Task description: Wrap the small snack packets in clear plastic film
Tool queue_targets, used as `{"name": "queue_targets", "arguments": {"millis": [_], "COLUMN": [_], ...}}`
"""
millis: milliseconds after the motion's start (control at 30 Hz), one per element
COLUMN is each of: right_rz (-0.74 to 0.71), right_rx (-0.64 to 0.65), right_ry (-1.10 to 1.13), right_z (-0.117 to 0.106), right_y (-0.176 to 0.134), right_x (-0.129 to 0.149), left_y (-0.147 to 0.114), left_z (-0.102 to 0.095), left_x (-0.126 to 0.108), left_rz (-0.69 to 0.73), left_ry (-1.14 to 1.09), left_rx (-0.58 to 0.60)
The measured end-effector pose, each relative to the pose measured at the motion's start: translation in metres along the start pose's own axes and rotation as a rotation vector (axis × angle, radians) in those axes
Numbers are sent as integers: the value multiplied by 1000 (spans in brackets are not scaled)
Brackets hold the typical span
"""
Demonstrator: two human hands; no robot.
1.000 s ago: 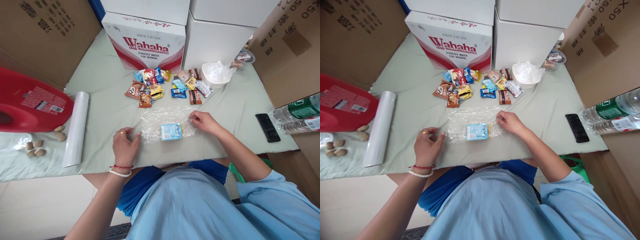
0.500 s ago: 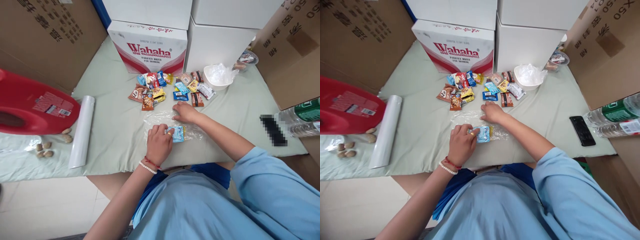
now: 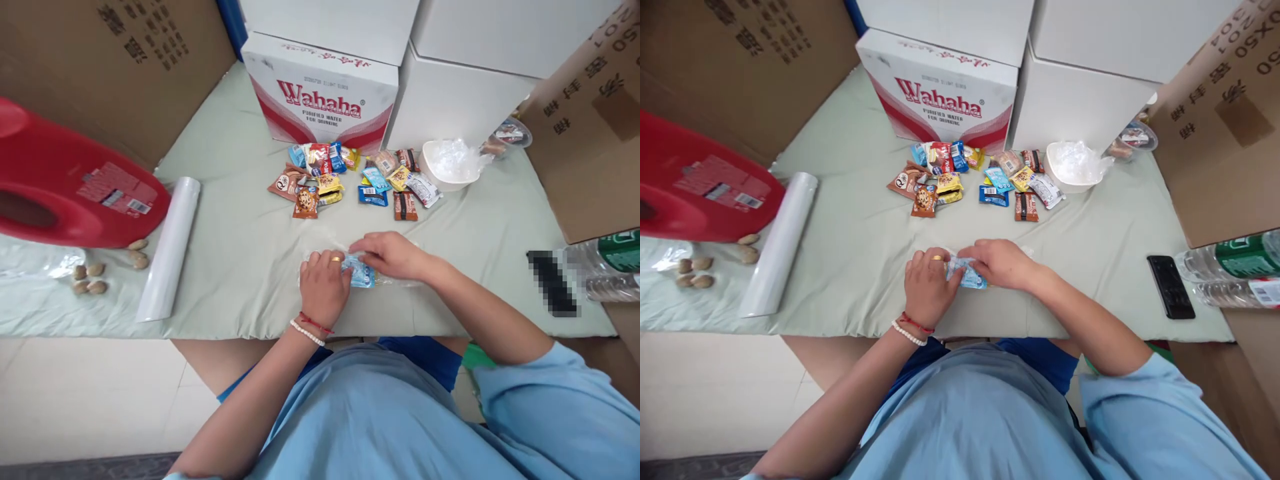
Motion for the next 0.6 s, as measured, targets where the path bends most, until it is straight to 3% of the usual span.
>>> {"name": "queue_targets", "arguments": {"millis": [67,167,333,433,500,600], "right_rz": [-9,-9,2,31,40,44], "right_rx": [-2,-17,1,14,16,18], "right_ry": [-29,-80,-155,-183,-177,-137], "right_z": [19,46,68,71,70,66], "right_y": [-19,-37,-43,-41,-40,-40], "right_x": [5,3,-2,-4,-5,-2], "left_y": [-3,-8,-9,-9,-5,10], "left_z": [1,13,28,30,32,32], "left_x": [12,32,75,124,140,126], "left_rz": [-124,-240,-239,-529,-641,-490], "left_ry": [-48,-148,-577,-715,-695,-566], "left_rx": [-69,-68,-55,-168,-179,-33]}}
Point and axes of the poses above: each hand's wrist, its own y-axis towards the middle knuckle, its own z-axis out of the palm, x = y × z, the point moved 8 cm from there along y, towards the middle knuckle, and after that the axes turned 13 degrees about y, right-handed, at the moved point
